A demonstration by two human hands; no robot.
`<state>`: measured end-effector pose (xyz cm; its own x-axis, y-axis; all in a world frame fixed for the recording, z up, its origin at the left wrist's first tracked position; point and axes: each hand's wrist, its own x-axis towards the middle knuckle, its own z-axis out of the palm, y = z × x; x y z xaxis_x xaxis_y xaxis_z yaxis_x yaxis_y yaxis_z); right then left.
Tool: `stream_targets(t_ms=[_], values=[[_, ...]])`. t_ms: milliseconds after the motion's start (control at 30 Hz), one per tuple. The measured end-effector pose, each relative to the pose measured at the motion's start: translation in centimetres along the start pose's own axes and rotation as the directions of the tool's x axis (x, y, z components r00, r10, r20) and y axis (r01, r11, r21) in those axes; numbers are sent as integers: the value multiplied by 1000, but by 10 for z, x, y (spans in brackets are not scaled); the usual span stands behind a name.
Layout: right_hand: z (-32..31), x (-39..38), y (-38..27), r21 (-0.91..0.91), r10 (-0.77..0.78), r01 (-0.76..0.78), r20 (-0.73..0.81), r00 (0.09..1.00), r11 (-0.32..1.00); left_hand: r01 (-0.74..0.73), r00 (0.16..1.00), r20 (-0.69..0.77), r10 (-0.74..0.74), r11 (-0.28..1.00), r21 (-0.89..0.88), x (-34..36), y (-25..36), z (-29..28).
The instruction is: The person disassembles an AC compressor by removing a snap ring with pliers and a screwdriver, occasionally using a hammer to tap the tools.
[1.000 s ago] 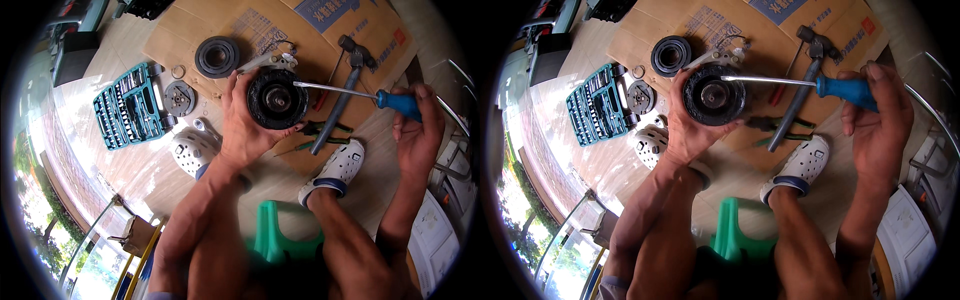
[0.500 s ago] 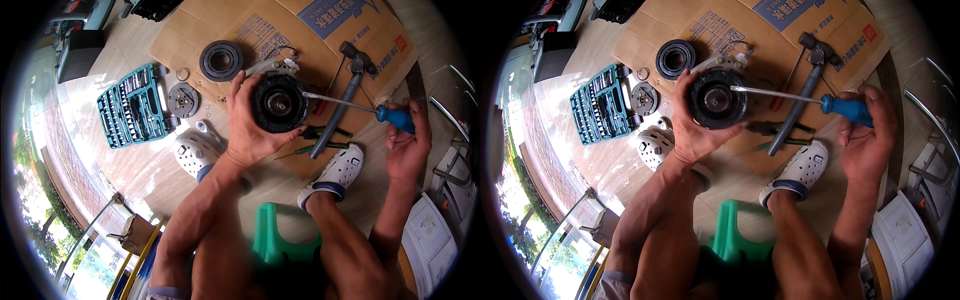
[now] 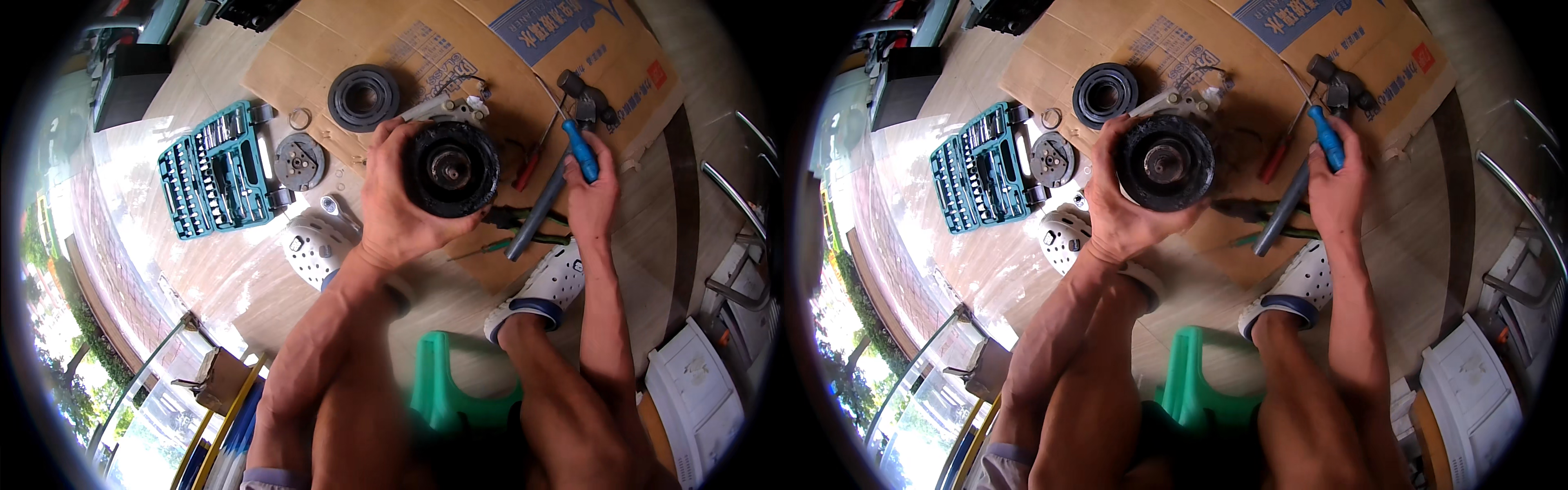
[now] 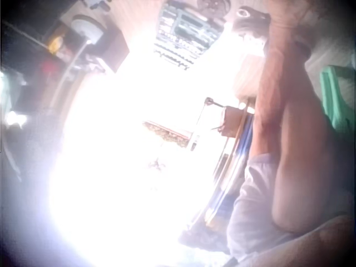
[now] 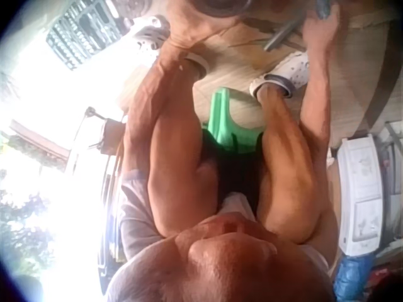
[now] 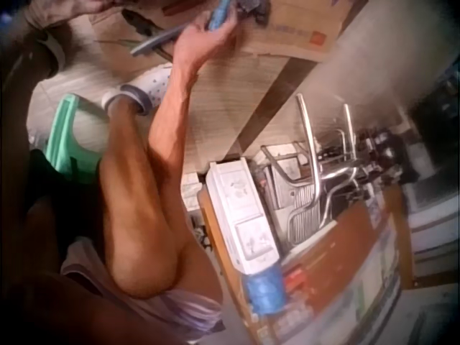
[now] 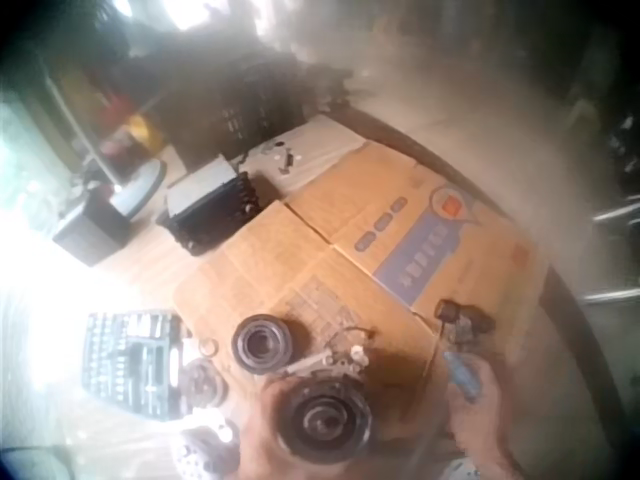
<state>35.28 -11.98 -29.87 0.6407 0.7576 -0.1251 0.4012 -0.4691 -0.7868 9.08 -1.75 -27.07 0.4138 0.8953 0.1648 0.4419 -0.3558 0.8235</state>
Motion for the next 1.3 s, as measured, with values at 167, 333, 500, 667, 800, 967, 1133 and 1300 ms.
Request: stream_targets(t_ms=[167,333,500,667,800,967,1133,1300], values=[[8,-26,6,-402,-95,136,121,988,905,186,983,22,-184,978,-94,4,19,-7],[2,-60,1,-442,-325,360,156,933,822,349,937,135,-324,896,-276,-10,36,-37],[-3,-110,7,-360,-452,616,445,773,700,180,944,317,-89,946,-271,-39,26,-55],[15,-140,26,-421,-332,652,614,717,630,142,924,381,-41,960,-241,-60,14,-57],[26,-134,32,-485,-317,715,666,675,503,213,925,365,-104,938,-274,-59,7,-60],[34,-126,26,-477,-301,666,634,713,573,205,931,356,-77,919,-337,-54,0,-64],[25,-117,20,-429,-255,633,659,707,645,108,929,371,13,946,-305,-54,-9,-64],[14,-104,25,-370,-286,591,616,734,717,128,929,369,-17,952,-279,-54,-8,-63]])
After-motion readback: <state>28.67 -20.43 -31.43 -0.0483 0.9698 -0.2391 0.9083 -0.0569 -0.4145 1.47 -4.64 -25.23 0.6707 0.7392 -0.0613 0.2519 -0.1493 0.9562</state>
